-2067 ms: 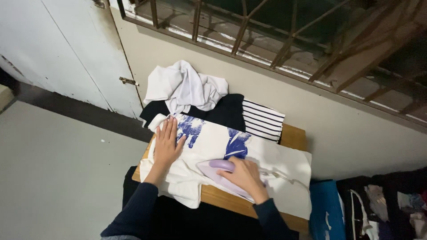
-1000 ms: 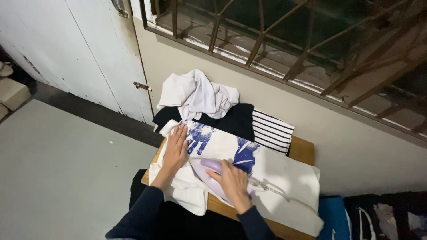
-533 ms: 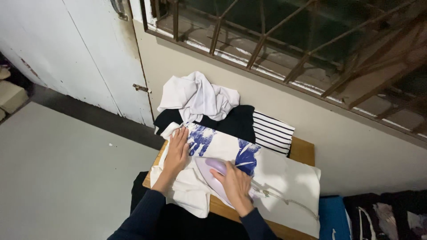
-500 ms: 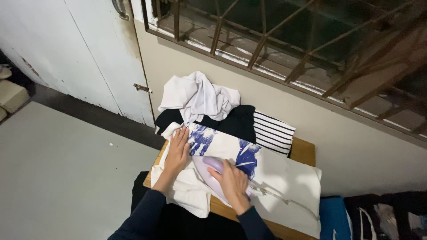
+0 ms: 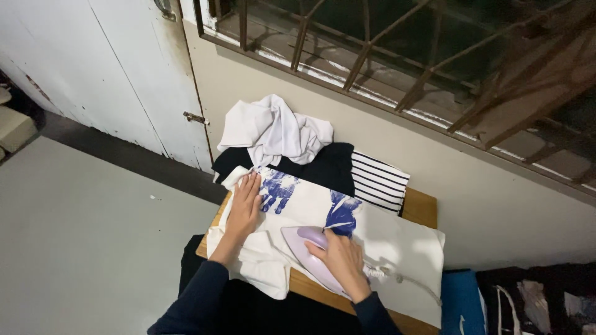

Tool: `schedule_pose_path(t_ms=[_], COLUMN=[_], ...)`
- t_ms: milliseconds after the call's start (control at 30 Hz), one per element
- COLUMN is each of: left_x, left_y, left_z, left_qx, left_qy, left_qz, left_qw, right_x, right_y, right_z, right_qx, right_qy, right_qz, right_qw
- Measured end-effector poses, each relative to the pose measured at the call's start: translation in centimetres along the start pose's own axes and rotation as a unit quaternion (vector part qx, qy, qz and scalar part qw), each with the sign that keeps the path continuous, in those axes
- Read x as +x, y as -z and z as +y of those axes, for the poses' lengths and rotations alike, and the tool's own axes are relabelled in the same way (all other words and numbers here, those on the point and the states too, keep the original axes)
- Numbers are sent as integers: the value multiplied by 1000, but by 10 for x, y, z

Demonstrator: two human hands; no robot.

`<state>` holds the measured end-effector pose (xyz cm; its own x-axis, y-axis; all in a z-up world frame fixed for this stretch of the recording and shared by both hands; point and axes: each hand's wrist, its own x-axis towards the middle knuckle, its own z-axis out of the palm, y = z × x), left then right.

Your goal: Ironing a white t-shirt on a table and folding it.

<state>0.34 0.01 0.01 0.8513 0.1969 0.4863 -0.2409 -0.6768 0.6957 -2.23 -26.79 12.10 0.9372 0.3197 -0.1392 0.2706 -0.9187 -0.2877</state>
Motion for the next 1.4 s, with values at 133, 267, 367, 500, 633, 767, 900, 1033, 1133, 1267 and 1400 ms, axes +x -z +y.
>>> schedule_pose_path(t_ms=[133, 267, 367, 500, 633, 767, 900, 1033, 1133, 1267, 1400], left_x=[-2, -1, -3, -4, -1, -8, -9, -9, -9, -10, -10], left_y=[0, 5, 2, -17, -22, -24, -34, -32, -33, -32, -30], left_z=[-8, -1, 9, 7, 14, 18, 13, 15, 12, 16, 17], left_qx=[-23, -6, 49, 141, 153, 159, 202, 199, 204, 209, 198], left_qy=[-37, -24, -7, 9, 31, 18, 15, -2, 11, 14, 5], left_qz=[2, -24, -23, 3, 10, 21, 28, 27, 19, 17, 21], left_qw=[999, 999, 999, 990, 988, 987, 979, 980, 979, 978, 980], right_x=[12, 15, 7, -12, -34, -30, -31, -39, -50, -59, -49], right_y=[-2, -8, -3, -9, 20, 6, -1, 3, 4, 18, 33], right_z=[-23, -41, -27, 38, 79, 87, 70, 101, 148, 177, 130], right_qx=[24, 43, 40, -1, 19, -30, 10, -15, 26, -43, 56], right_qy=[58, 137, 134, 60, -38, -57, 70, 43, -122, -174, -92], right_qz=[26, 82, 91, 62, 18, -4, 90, 92, -20, 108, 110], right_qw=[998, 986, 986, 996, 999, 998, 993, 995, 992, 978, 988])
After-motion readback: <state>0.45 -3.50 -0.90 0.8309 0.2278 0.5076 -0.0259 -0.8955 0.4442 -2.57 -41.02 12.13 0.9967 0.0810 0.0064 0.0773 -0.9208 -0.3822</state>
